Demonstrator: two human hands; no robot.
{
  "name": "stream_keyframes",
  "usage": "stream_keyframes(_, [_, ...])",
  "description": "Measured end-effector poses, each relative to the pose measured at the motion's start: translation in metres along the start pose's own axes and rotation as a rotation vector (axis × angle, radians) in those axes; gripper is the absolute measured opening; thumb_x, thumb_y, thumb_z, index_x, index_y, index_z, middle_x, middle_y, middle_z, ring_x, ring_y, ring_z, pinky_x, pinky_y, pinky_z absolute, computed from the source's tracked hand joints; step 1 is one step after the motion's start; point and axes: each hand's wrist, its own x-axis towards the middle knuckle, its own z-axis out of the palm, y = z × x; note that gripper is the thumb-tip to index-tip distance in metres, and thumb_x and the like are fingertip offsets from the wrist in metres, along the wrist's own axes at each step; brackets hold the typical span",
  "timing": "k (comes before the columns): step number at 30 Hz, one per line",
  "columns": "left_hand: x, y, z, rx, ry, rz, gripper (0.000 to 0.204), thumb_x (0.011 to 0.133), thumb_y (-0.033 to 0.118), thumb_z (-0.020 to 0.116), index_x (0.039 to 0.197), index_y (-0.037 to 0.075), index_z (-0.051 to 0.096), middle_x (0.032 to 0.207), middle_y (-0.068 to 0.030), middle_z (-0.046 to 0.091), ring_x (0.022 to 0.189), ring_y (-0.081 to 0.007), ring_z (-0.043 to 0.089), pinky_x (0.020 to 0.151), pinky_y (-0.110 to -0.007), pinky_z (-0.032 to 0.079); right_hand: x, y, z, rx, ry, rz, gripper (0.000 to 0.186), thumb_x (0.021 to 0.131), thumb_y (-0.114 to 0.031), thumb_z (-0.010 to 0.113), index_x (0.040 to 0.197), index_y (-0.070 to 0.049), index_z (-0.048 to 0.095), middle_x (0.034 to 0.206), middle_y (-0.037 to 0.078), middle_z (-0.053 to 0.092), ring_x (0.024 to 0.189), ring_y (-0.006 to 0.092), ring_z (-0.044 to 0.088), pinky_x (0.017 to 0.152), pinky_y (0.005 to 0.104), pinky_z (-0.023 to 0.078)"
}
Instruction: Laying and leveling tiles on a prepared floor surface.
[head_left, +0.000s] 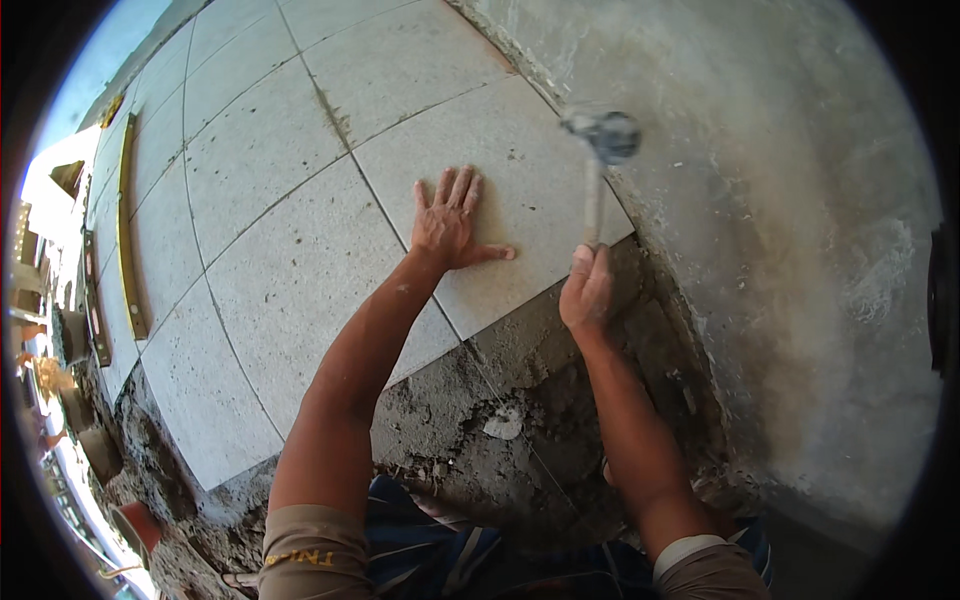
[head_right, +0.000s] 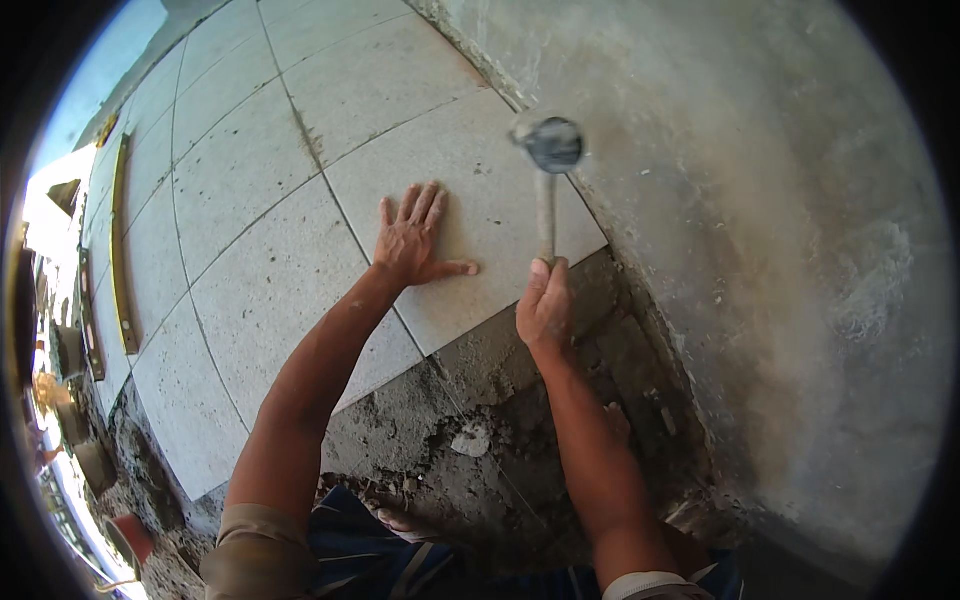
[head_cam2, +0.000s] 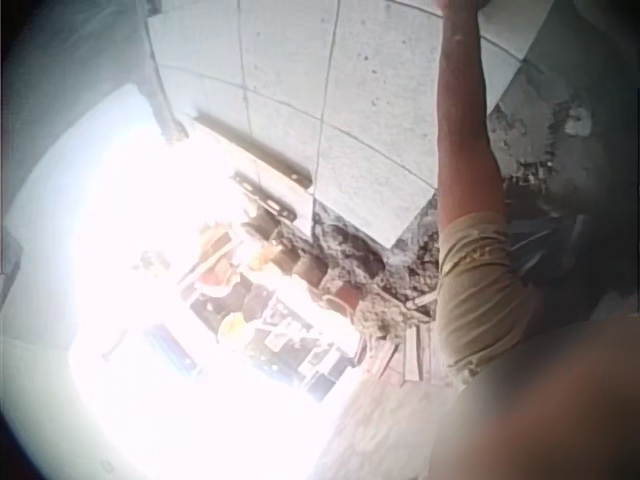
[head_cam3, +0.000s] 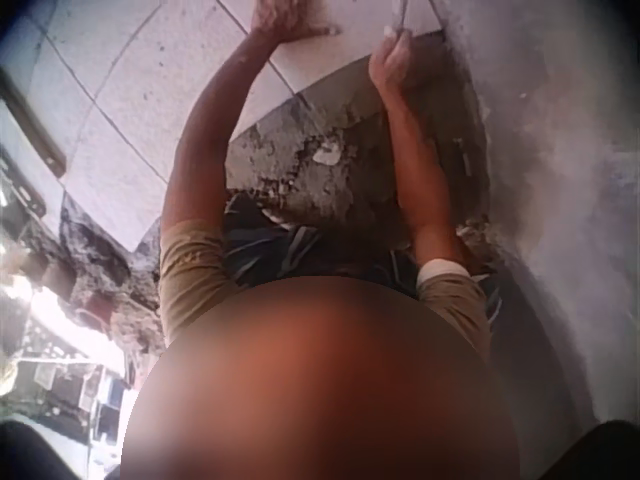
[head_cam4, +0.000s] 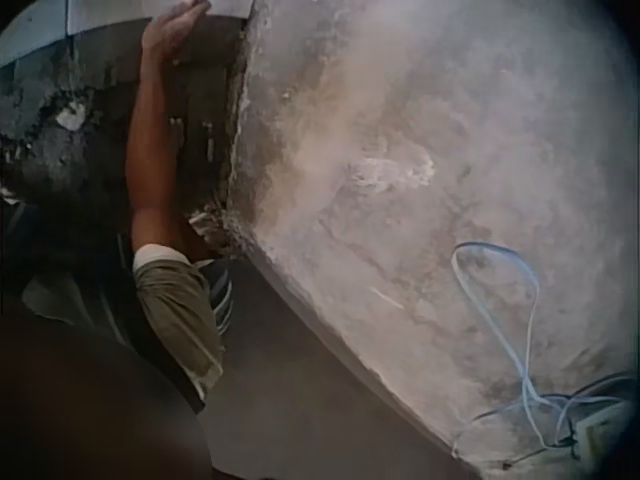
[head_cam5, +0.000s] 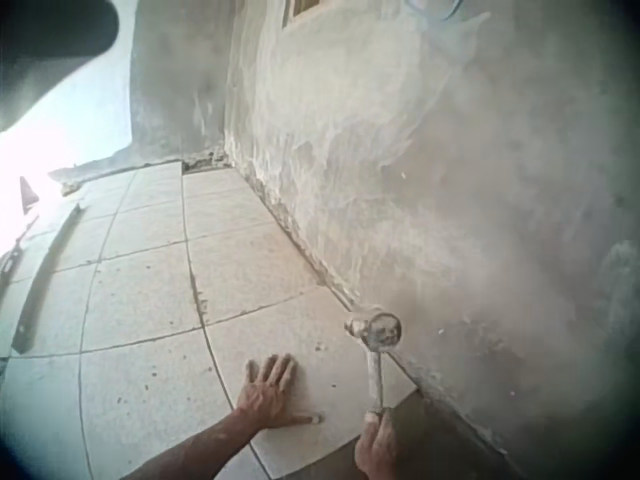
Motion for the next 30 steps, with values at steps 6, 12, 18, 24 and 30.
stream_keyframes(6, [0.000,-0.004,-0.001,-0.013,0.009,0.022,0.147,0.054,0.099,0.058,0.161,0.006,0.022,0.169,-0.0113,0.017,0.156,-0.0321,0.011,0.121,-0.066,0.010,-0.006,-0.003,-0.011,-0.020,-0.028,0.024,0.041,0.107,-0.041,0.042,0.104,-0.002,0.054,0.086,0.030,0.065,0.086,0.0538,0.062,0.071,0.0582,0.047])
stream_keyframes(12, [0.004,0.000,-0.019,0.014,-0.115,-0.019,0.144,0.053,0.092,0.069,0.158,0.003,0.030,0.167,-0.0129,0.022,0.155,-0.0334,0.016,0.117,-0.069,0.018,-0.017,0.008,-0.016,-0.135,-0.092,0.123,0.041,0.107,-0.041,0.044,0.103,-0.002,0.055,0.085,0.028,0.063,0.085,0.0525,0.061,0.068,0.0558,0.047])
stream_keyframes(18, [0.015,0.021,-0.020,-0.028,-0.063,0.017,0.137,0.049,0.083,0.080,0.155,0.009,0.037,0.163,-0.0152,0.028,0.151,-0.0368,0.022,0.112,-0.071,0.027,-0.033,0.024,-0.035,-0.005,0.021,0.025,0.038,0.106,-0.038,0.047,0.102,-0.001,0.054,0.083,0.028,0.062,0.081,0.0530,0.060,0.067,0.0552,0.047])
stream_keyframes(24, [0.014,0.006,-0.028,-0.038,-0.098,0.001,0.135,0.047,0.083,0.081,0.156,0.015,0.039,0.163,-0.0156,0.028,0.151,-0.0375,0.022,0.111,-0.069,0.028,-0.025,-0.005,-0.036,0.174,-0.054,-0.046,0.038,0.106,-0.037,0.047,0.100,-0.001,0.052,0.081,0.029,0.062,0.080,0.0534,0.061,0.066,0.0576,0.046])
stream_keyframes(30, [0.021,-0.006,-0.015,-0.071,-0.059,-0.052,0.137,0.047,0.083,0.080,0.159,0.021,0.033,0.167,-0.0161,0.021,0.154,-0.0394,0.016,0.116,-0.070,0.018,0.019,0.011,-0.011,-0.116,-0.229,0.088,0.037,0.107,-0.037,0.045,0.100,-0.002,0.052,0.082,0.025,0.063,0.080,0.0507,0.061,0.066,0.0544,0.046])
